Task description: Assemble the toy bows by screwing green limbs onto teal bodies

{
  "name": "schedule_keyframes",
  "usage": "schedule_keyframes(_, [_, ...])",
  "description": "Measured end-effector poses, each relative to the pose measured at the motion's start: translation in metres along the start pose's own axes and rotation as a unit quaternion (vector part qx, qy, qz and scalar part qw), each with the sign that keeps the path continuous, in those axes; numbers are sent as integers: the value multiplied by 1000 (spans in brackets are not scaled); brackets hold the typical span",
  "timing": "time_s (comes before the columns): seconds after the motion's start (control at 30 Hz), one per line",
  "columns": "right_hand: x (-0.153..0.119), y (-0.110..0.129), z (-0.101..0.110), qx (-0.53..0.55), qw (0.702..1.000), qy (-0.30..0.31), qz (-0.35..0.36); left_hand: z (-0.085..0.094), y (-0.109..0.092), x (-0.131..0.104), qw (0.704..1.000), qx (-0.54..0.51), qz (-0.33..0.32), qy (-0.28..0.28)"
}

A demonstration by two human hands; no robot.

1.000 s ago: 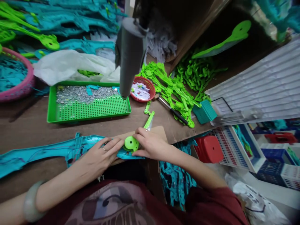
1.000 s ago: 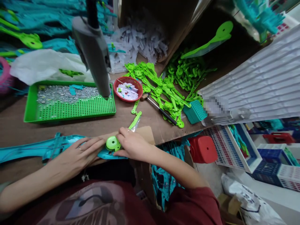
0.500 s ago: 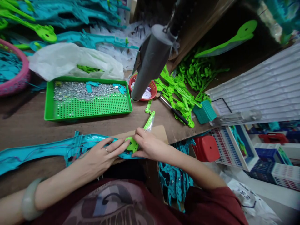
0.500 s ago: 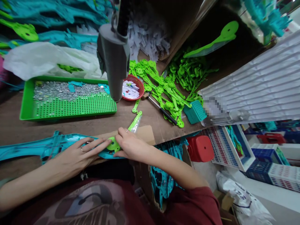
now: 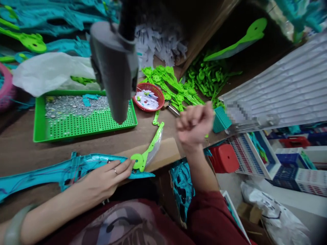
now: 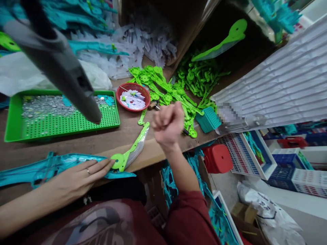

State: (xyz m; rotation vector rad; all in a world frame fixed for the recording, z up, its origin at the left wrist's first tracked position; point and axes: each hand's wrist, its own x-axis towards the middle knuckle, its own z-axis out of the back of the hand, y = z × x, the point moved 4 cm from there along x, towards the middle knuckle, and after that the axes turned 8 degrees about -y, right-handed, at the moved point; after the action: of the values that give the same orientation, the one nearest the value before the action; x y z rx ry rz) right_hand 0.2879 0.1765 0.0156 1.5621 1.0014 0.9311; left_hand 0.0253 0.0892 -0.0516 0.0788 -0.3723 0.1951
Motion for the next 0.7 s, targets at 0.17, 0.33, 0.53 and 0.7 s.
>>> schedule_keyframes(0.17, [1,-63,-21,-29,997,33,-65,-8,-1,-5,1000,11,3,-6])
schedule_keyframes(0.33, [22,-28,28,-246,968,-41,18,-13,-3,-10,1000,10,-1,-11])
schedule_keyframes(0.53, [14,-47,46,-528,844,91,-26,-7,-4,-7,1000,15,-8,-20])
schedule_keyframes(0.7, [-18,-28,12,-489,797,321,152,-3,-5,-2,999,21,-11,-25])
